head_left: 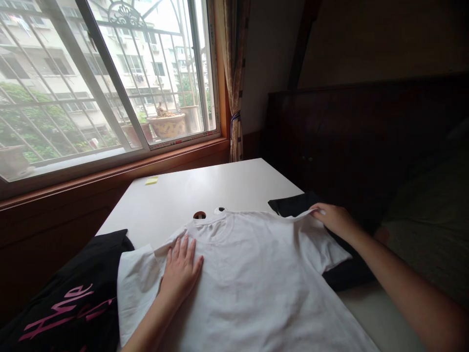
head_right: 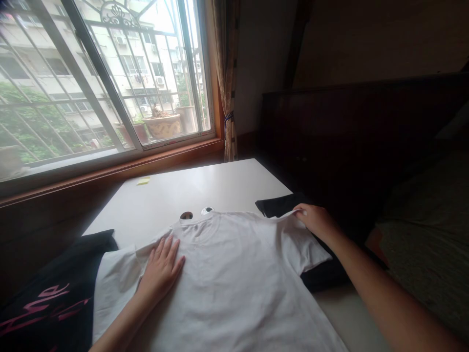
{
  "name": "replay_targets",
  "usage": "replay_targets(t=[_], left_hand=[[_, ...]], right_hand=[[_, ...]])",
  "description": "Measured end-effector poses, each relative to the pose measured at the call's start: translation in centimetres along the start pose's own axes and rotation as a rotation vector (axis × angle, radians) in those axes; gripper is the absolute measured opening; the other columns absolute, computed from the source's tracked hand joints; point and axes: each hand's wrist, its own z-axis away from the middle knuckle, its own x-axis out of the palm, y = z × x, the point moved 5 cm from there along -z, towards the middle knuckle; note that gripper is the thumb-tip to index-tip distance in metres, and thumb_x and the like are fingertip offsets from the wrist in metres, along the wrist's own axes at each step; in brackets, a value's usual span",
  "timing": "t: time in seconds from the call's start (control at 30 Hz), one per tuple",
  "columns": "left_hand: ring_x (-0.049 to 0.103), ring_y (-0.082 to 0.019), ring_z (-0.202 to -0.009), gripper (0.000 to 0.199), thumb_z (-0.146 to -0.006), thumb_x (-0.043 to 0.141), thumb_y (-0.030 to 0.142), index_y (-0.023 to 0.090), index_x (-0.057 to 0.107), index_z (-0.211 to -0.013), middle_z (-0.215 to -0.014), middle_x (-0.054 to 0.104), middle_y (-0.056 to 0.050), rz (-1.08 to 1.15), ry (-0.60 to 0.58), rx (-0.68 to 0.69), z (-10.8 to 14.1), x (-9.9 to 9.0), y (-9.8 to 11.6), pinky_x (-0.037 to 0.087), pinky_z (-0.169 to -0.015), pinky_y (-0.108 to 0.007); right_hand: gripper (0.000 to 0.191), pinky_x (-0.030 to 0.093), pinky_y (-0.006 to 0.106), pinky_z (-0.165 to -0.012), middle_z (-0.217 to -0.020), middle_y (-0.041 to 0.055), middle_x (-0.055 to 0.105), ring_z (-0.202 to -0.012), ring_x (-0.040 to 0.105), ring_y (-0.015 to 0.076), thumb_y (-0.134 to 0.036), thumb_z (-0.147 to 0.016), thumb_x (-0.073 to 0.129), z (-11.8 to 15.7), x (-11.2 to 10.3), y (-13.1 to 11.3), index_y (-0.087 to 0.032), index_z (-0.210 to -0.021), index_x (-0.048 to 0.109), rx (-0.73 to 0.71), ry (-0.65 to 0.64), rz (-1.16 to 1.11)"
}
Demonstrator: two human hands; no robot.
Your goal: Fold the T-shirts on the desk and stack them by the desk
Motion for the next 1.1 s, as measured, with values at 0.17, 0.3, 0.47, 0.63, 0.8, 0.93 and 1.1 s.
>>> replay_targets(t=[0.17, 0.3, 0.47, 0.63, 0.8, 0.93, 1.1], left_hand=[[0.02, -0.032, -0.155, 0.058, -0.104, 0.039, 0.046, 0.019, 0.041, -0.156, -0.168, 0.027, -0.01, -0.018, -0.025, -0.022, -1.9, 0.1, -1.0, 0.019, -0.124, -0.054], [0.019, -0.031, -0.156, 0.059, -0.104, 0.036, 0.047, 0.02, 0.038, -0.157, -0.168, 0.026, -0.01, -0.017, -0.05, -0.029, -2.7, 0.3, -2.0, 0.018, -0.124, -0.055], [0.021, -0.031, -0.155, 0.059, -0.104, 0.036, 0.047, 0.019, 0.039, -0.156, -0.167, 0.028, -0.011, -0.024, -0.055, -0.034, -3.2, 0.2, -2.3, 0.018, -0.124, -0.055], [0.021, -0.031, -0.155, 0.06, -0.104, 0.035, 0.046, 0.016, 0.038, -0.156, -0.167, 0.028, -0.012, -0.023, -0.048, -0.039, -3.8, 0.1, -2.1, 0.017, -0.124, -0.055], [0.02, -0.031, -0.155, 0.06, -0.104, 0.035, 0.046, 0.017, 0.038, -0.156, -0.167, 0.027, -0.011, -0.017, -0.046, -0.044, -4.1, 0.0, -2.1, 0.016, -0.124, -0.055], [0.019, -0.031, -0.156, 0.061, -0.104, 0.034, 0.046, 0.016, 0.036, -0.157, -0.168, 0.026, -0.011, -0.001, -0.05, -0.033, -3.9, -0.1, -2.1, 0.015, -0.125, -0.054], [0.019, -0.03, -0.156, 0.06, -0.105, 0.033, 0.045, 0.017, 0.037, -0.157, -0.167, 0.027, -0.01, -0.008, -0.035, -0.022, -3.7, -0.2, -2.2, 0.014, -0.126, -0.053]], right_hand=[[0.027, 0.039, 0.031, -0.059, -0.076, 0.0127, 0.074, -0.064, 0.064, 0.0192, -0.037, -0.085, 0.067, -2.6, -0.4, 2.5, -0.012, -0.086, 0.077, 0.003, 0.113, -0.056], [0.026, 0.038, 0.032, -0.059, -0.08, 0.0135, 0.073, -0.061, 0.061, 0.0167, -0.033, -0.088, 0.062, -3.2, -0.6, 3.0, -0.011, -0.092, 0.075, -0.023, 0.202, -0.045], [0.023, 0.039, 0.036, -0.063, -0.082, 0.0155, 0.07, -0.063, 0.057, 0.0201, -0.028, -0.091, 0.056, -1.6, -0.8, 1.3, -0.013, -0.094, 0.073, -0.139, 0.365, 0.165], [0.03, 0.048, 0.043, -0.086, -0.11, 0.0163, 0.067, -0.1, 0.06, 0.0314, -0.026, -0.093, 0.051, 1.1, 1.4, -6.5, -0.015, -0.11, 0.073, -0.263, 0.409, 0.289], [0.038, 0.047, 0.047, -0.107, -0.132, 0.0161, 0.063, -0.122, 0.057, 0.0315, -0.03, -0.099, 0.045, 3.4, 7.1, -16.5, -0.016, -0.128, 0.066, -0.474, 0.127, 0.092], [0.049, 0.036, 0.05, -0.118, -0.155, 0.0133, 0.048, -0.143, 0.043, 0.0312, -0.037, -0.103, 0.042, 5.1, 11.8, -21.4, -0.019, -0.147, 0.052, -0.567, -0.082, 0.052], [0.054, 0.028, 0.053, -0.122, -0.162, 0.0117, 0.04, -0.151, 0.033, 0.0294, -0.042, -0.105, 0.038, 5.8, 14.9, -22.8, -0.02, -0.154, 0.044, -0.545, -0.214, 0.062]])
